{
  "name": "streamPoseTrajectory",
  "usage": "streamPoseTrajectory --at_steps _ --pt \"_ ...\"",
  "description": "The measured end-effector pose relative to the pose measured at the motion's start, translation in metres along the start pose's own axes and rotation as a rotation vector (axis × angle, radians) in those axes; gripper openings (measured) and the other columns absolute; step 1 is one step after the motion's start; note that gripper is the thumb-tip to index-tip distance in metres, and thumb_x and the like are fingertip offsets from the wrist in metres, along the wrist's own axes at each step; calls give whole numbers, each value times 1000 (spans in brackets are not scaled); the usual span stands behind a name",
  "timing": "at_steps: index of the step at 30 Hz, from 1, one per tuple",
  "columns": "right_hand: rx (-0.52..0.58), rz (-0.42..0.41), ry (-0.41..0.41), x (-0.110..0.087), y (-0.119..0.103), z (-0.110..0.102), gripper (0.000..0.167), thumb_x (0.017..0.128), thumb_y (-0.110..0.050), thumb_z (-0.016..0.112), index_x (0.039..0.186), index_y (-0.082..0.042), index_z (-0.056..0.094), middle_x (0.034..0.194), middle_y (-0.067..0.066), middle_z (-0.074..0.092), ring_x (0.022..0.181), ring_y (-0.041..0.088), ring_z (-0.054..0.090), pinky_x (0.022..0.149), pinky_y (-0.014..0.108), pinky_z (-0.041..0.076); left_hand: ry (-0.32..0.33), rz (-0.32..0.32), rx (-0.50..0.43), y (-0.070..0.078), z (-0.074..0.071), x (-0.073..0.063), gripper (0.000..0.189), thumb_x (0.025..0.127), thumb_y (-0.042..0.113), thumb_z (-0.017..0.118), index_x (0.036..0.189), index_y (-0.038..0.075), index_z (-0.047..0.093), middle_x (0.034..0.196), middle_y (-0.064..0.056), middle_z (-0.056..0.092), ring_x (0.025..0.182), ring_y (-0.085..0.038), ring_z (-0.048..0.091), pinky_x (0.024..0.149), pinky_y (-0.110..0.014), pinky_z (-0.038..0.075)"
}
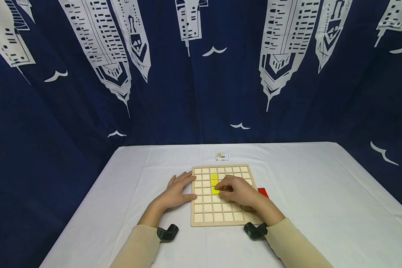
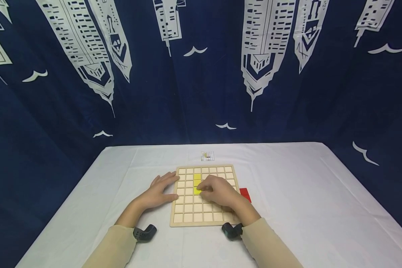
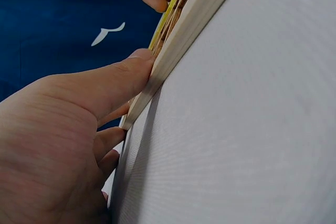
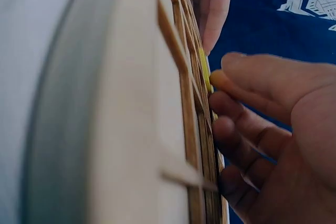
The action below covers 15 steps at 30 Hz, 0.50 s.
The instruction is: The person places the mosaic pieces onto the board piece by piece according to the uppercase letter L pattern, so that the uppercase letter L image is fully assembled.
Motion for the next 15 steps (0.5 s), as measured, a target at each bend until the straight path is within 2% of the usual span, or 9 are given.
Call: streamPoseTrajectory --at_steps 4,10,15 --pt "13 -15 -5 -1 0 -5 19 92 -13 71 111 -12 75 107 1 70 93 12 59 82 22 52 -16 4 24 0 1 0 75 84 35 78 149 13 47 165 -9 29 156 -31 17 127 -56 -1" --pt "18 -20 13 -3 3 -21 21 95 -12 67 115 -8 72 103 2 69 84 11 58 74 21 52 -35 1 33 2 2 -1 84 79 39 83 150 13 46 166 -9 27 157 -31 15 127 -56 -2" --pt "-1 27 32 -7 12 -36 23 96 -15 67 117 -7 71 106 3 69 86 14 58 73 22 52 -52 3 24 2 2 -2 91 74 40 86 150 13 46 167 -9 24 157 -31 13 127 -57 -3"
Point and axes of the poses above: each hand's wrist, its own x-axis towards the middle knuckle, its own z-axis out of the palm, y = z × x, the point moved 10 cm from there along x, towards the middle knuckle
